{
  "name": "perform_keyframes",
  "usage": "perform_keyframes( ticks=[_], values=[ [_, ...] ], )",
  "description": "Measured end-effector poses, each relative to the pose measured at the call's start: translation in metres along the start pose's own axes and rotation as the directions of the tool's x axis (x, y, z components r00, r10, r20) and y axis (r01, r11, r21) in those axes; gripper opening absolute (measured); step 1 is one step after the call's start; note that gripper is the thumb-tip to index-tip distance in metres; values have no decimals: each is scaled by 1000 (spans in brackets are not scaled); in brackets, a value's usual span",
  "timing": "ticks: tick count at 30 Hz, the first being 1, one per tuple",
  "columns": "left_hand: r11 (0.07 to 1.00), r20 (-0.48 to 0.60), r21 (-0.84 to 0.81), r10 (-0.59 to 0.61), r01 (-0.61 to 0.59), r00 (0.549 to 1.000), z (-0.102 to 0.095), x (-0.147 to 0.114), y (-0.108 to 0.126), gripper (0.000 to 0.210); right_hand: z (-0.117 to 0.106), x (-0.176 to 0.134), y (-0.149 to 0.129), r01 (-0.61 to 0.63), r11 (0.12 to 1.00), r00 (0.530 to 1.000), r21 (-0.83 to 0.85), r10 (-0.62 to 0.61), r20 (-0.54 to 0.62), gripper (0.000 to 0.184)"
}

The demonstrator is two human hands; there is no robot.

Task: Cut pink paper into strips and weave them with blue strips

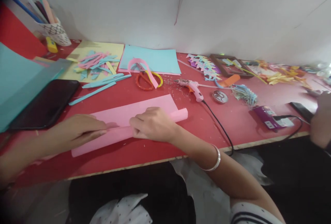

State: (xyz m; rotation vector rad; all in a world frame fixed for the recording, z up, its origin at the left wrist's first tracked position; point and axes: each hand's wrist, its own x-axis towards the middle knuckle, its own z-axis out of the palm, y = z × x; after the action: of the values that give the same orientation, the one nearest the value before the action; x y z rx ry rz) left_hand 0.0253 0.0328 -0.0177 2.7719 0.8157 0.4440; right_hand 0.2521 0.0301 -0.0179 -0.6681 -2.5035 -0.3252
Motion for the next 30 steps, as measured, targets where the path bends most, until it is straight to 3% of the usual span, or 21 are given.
perform_keyframes(
  ticks=[14,18,21,23,25,28,30],
  values=[
    [992,-30,87,95,-92,995,-30,-16,-24,52,-42,-45,28,-209,975,974,-71,215,77,19],
    [987,-74,141,90,-79,993,-33,-23,-27,58,-53,-66,38,-311,945,945,-106,319,74,18],
    [980,-109,197,45,-23,993,-35,-27,-28,62,-59,-75,46,-432,892,900,-132,437,5,18],
    [969,-133,247,58,-23,989,-35,-27,-25,63,-61,-71,44,-513,853,858,-92,510,-61,18],
    [951,-133,301,118,-74,984,-35,-24,-21,63,-58,-58,35,-510,860,858,-17,508,-71,16],
    [925,-112,362,169,-118,979,-35,-19,-15,63,-49,-31,13,-363,930,925,54,353,143,18],
    [924,-81,367,147,-108,986,-36,-19,-14,63,-43,-16,2,-308,949,912,69,274,305,18]
  ],
)
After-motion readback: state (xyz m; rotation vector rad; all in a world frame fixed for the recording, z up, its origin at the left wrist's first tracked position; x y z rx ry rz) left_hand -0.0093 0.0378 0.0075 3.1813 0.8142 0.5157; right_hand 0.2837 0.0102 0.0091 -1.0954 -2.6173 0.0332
